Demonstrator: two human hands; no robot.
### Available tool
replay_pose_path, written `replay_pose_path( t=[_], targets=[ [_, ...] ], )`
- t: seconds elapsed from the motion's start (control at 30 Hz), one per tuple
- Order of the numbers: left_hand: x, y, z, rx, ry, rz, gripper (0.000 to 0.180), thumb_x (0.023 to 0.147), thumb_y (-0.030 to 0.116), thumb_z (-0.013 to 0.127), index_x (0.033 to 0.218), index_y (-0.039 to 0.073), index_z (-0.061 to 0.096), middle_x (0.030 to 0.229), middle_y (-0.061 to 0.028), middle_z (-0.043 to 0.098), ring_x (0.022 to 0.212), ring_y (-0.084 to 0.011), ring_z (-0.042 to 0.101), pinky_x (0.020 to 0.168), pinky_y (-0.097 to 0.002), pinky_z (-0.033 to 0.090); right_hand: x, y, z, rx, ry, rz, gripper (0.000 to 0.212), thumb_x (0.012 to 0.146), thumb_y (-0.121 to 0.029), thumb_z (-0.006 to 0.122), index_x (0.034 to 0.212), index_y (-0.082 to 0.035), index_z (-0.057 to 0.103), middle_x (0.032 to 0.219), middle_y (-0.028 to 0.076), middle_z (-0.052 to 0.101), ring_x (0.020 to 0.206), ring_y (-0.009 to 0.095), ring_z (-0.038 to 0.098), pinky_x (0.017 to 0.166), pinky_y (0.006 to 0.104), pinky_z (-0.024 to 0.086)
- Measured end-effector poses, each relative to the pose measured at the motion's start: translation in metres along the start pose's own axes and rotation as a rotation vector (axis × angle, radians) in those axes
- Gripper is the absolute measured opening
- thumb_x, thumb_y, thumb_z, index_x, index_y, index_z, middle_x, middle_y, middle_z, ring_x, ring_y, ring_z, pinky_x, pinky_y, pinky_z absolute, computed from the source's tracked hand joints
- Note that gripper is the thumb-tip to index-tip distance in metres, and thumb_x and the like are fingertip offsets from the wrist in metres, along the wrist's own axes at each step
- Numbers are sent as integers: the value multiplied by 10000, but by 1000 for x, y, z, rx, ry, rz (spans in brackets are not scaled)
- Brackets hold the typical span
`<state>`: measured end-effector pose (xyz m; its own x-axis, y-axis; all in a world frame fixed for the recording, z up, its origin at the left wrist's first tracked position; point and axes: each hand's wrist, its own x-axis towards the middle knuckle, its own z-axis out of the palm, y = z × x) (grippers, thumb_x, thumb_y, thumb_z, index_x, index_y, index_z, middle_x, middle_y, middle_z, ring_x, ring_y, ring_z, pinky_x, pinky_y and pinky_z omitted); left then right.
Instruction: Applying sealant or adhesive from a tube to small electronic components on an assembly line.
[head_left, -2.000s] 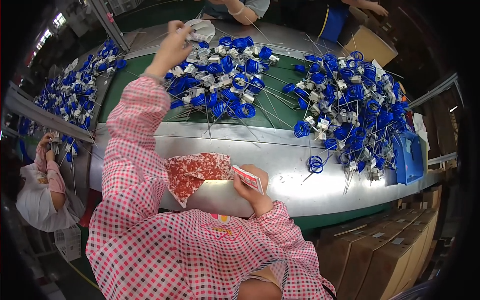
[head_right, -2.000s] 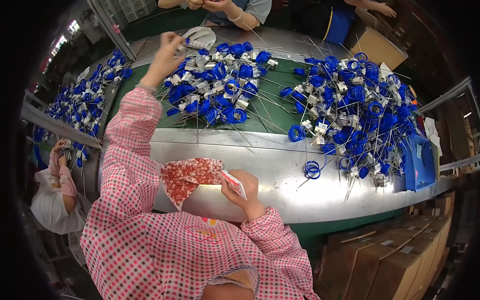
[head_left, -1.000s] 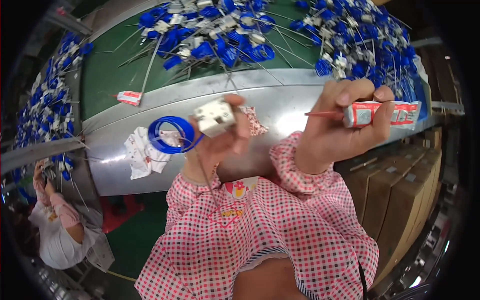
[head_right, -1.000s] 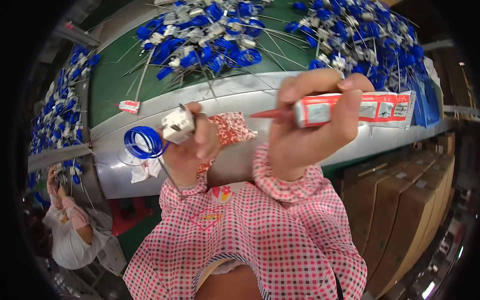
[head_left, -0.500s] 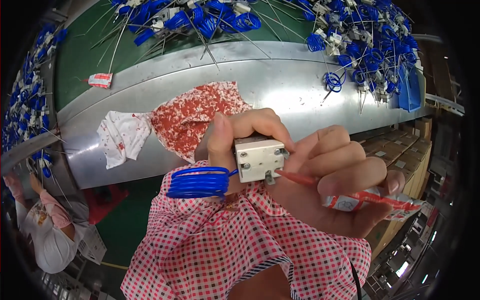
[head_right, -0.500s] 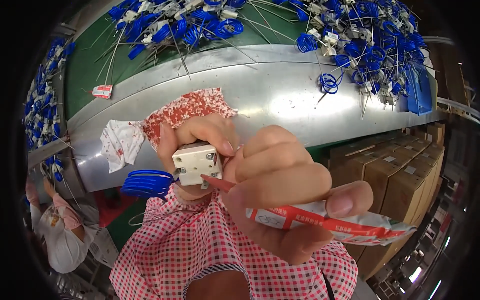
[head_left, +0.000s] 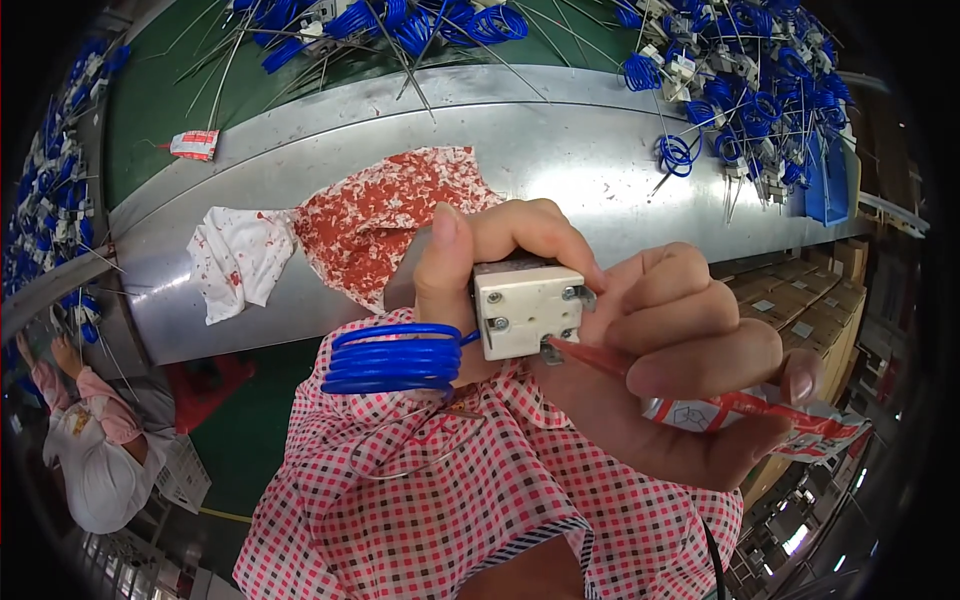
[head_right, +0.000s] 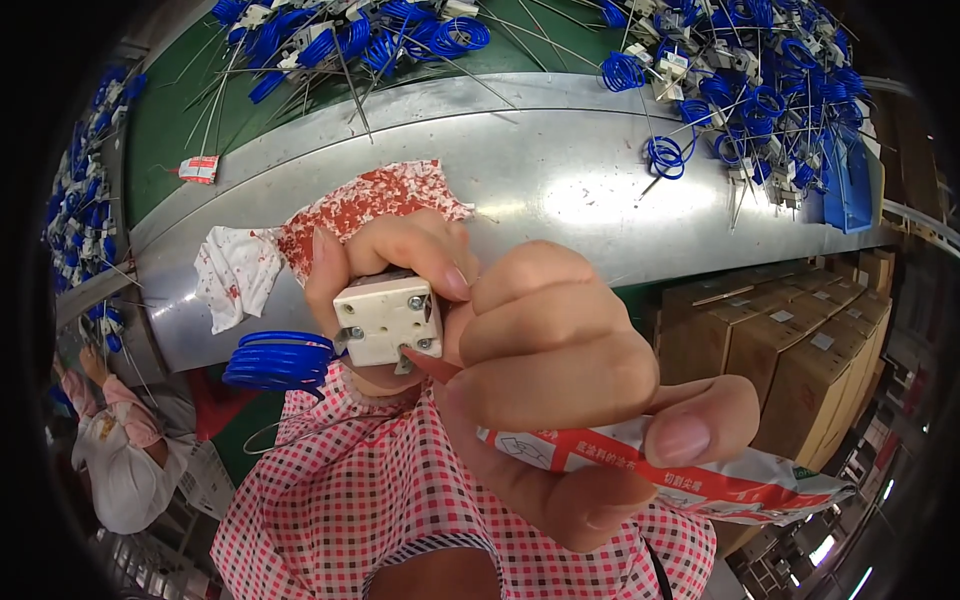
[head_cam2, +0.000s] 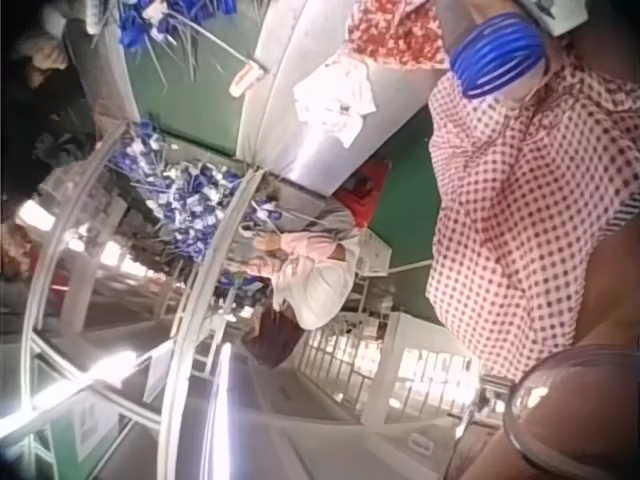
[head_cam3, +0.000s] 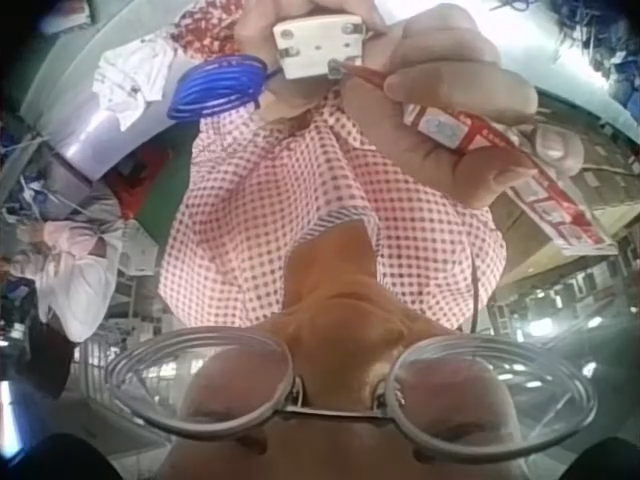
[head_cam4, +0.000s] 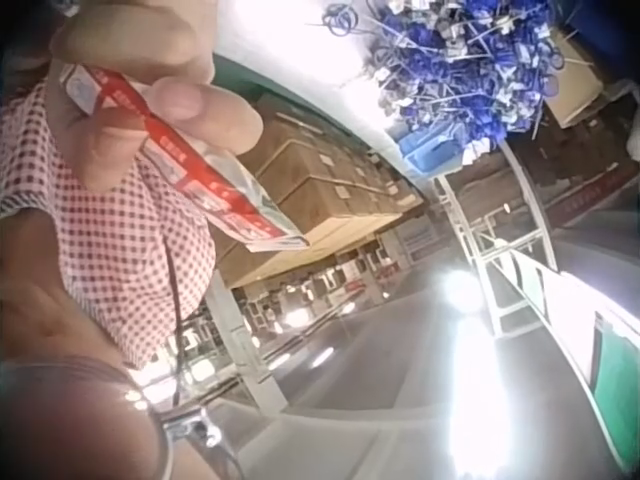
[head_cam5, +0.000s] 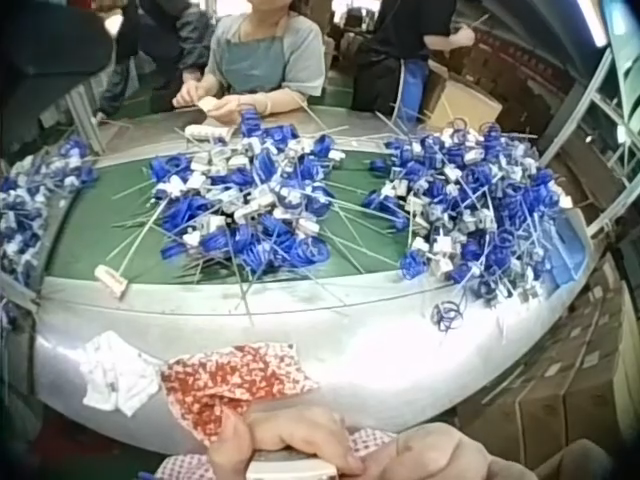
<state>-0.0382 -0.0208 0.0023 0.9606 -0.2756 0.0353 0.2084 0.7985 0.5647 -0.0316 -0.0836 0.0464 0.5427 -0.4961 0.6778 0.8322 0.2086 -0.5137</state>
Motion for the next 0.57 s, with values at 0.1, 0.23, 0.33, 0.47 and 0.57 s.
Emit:
replay_pose_path(
  t=[0.1,0.23,0.33,0.47,0.57],
  targets=[
    [1,0,-1,61,-12,14,717,906,484,93,733,-16,577,623,-83,467,541,-164,426,524,-277,346,-1,0,-2,-32,-14,-21,339,906,-317,317,1032,-31,448,539,26,426,367,109,283,421,246,282],
    [-1,2,2,62,17,4,717,905,482,86,727,-11,575,627,-83,470,552,-166,426,541,-282,348,-2,-1,-2,-62,-42,-22,365,905,-337,297,1045,-29,434,550,28,431,370,112,290,421,246,307],
    [-1,2,2,78,16,-4,713,907,473,81,718,-7,574,626,-82,471,556,-167,424,546,-284,346,-2,0,-1,-59,-55,-39,384,904,-351,286,1057,-27,424,564,28,436,374,111,299,417,247,318],
    [-2,2,3,99,21,10,708,908,467,81,717,-5,574,631,-86,477,558,-170,422,549,-285,344,-4,1,-4,-57,-74,-79,404,900,-366,281,1074,-27,415,587,26,441,388,111,327,421,250,358],
    [-2,1,3,132,23,20,715,903,485,83,718,1,576,645,-93,493,565,-172,423,552,-287,343,-4,-1,-6,-79,-104,-80,453,892,-407,290,1107,-26,407,588,26,442,393,114,333,436,246,385]
  ],
)
